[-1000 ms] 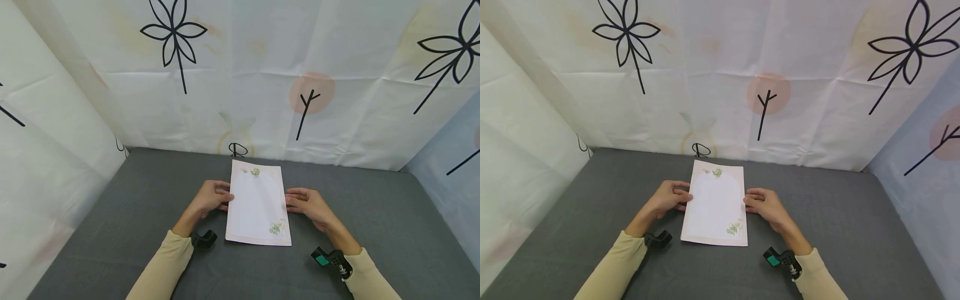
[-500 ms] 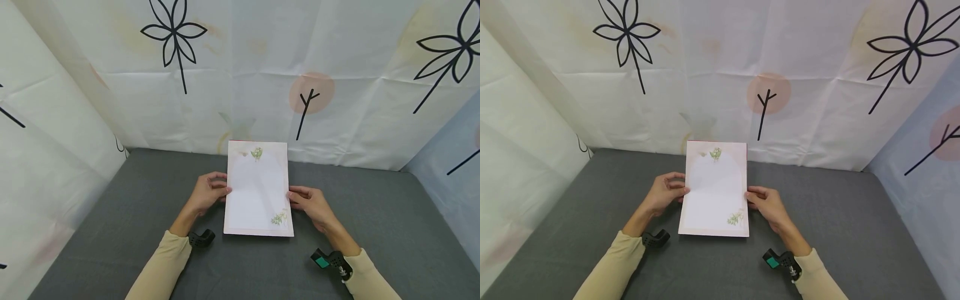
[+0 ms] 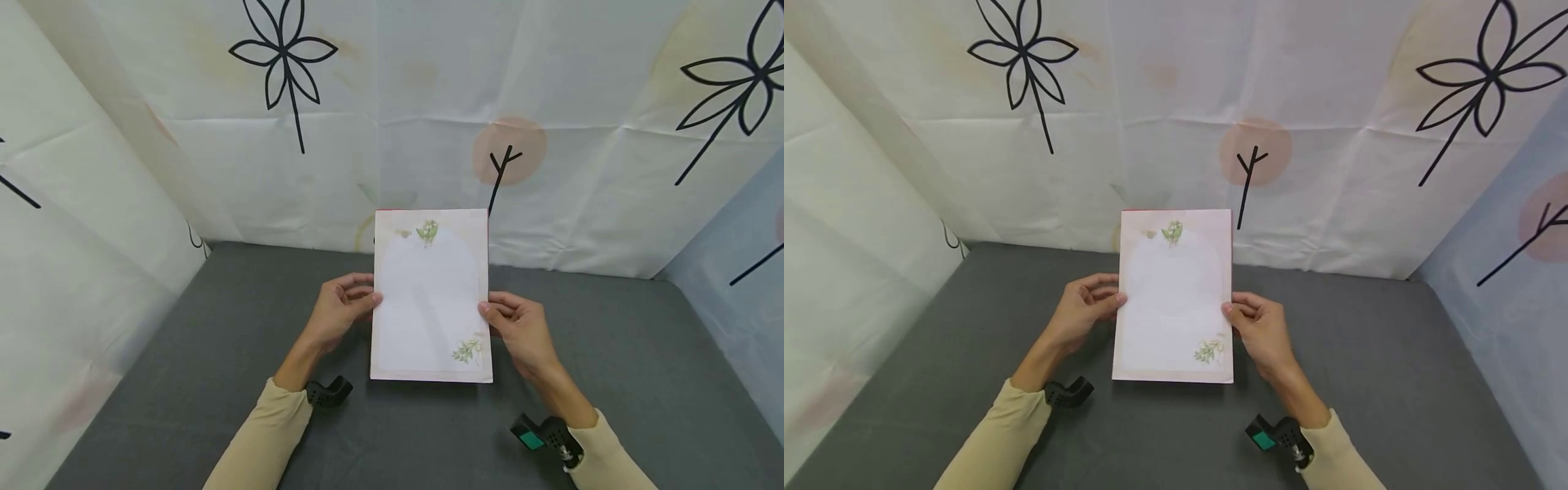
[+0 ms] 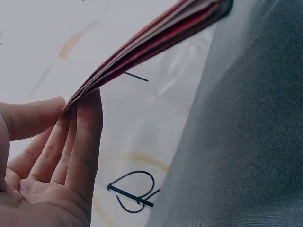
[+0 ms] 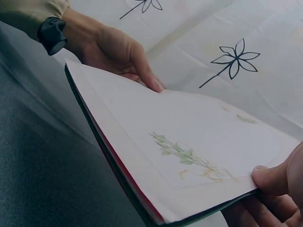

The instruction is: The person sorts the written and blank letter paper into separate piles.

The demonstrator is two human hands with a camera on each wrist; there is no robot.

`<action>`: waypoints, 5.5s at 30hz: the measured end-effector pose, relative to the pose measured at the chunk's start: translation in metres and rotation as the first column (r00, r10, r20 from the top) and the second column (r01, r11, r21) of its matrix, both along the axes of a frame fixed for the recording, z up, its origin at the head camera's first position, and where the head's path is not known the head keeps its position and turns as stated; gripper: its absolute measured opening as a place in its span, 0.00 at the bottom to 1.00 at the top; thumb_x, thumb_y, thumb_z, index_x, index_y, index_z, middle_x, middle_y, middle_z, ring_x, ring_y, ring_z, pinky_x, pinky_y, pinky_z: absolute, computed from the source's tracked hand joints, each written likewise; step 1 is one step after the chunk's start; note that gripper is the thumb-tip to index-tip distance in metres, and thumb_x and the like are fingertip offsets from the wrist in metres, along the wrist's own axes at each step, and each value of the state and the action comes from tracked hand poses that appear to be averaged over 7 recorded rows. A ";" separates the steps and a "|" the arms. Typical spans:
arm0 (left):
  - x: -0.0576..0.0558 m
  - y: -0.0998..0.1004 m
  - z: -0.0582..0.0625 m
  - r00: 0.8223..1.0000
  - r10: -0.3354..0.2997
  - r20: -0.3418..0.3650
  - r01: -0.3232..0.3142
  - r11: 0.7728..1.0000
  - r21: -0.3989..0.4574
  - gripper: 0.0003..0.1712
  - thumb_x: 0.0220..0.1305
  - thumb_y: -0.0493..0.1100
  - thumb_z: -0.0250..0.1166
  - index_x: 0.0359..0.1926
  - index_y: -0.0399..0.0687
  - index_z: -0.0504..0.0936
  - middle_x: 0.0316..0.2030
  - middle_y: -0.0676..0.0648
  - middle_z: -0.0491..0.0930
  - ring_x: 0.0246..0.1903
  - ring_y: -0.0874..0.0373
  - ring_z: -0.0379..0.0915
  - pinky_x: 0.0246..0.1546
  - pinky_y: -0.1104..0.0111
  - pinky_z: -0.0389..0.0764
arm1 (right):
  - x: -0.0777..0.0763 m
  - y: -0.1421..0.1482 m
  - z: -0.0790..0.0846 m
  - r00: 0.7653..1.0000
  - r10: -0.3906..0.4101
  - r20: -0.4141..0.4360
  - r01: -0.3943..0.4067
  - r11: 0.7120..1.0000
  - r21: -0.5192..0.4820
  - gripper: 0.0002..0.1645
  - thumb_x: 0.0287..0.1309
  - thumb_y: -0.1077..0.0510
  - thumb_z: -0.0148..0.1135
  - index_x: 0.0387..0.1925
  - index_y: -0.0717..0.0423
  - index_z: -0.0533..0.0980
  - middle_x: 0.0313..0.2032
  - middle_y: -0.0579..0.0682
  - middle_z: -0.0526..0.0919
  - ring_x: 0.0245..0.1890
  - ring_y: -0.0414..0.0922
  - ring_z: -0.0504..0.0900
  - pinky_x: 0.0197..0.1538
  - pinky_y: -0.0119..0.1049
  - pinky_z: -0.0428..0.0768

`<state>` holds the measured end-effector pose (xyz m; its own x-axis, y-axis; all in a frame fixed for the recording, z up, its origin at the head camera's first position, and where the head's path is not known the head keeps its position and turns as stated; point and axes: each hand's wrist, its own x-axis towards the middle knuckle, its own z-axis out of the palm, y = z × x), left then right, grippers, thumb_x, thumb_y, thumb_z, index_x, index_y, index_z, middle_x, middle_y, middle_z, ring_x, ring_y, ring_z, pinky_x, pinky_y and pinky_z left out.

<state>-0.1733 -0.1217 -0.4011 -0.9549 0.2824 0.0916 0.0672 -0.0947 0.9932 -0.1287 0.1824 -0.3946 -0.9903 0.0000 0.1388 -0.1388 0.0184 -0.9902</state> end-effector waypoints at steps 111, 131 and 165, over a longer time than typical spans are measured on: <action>0.002 -0.037 0.026 0.991 0.133 -0.033 -0.127 0.981 0.145 0.21 0.71 0.33 0.64 0.62 0.27 0.77 0.41 0.49 0.88 0.36 0.56 0.87 0.35 0.60 0.87 | -0.015 0.151 -0.012 0.897 -0.345 0.276 0.049 0.698 0.714 0.23 0.66 0.54 0.65 0.45 0.76 0.80 0.33 0.58 0.85 0.29 0.47 0.82 0.29 0.36 0.77; 0.002 -0.032 0.020 0.997 0.071 -0.027 -0.066 0.984 0.163 0.22 0.71 0.33 0.64 0.62 0.25 0.76 0.41 0.49 0.88 0.37 0.56 0.86 0.38 0.62 0.87 | -0.012 0.101 0.016 0.964 -0.264 -0.015 0.195 0.673 0.713 0.25 0.68 0.49 0.66 0.48 0.71 0.82 0.35 0.62 0.88 0.31 0.51 0.88 0.29 0.31 0.80; 0.004 0.000 0.005 0.998 0.021 0.067 -0.030 0.990 0.139 0.23 0.70 0.34 0.65 0.63 0.29 0.77 0.45 0.42 0.87 0.38 0.55 0.87 0.40 0.60 0.86 | 0.004 -0.004 0.014 0.991 -0.014 -0.130 0.032 0.991 0.131 0.17 0.64 0.68 0.67 0.52 0.73 0.76 0.34 0.51 0.87 0.28 0.42 0.86 0.35 0.35 0.86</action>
<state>-0.1689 -0.1218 -0.3964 -0.9668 0.2469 0.0660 0.0072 -0.2317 0.9728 -0.1243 0.1788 -0.3809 -0.9642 -0.0043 0.2652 -0.2627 0.1532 -0.9527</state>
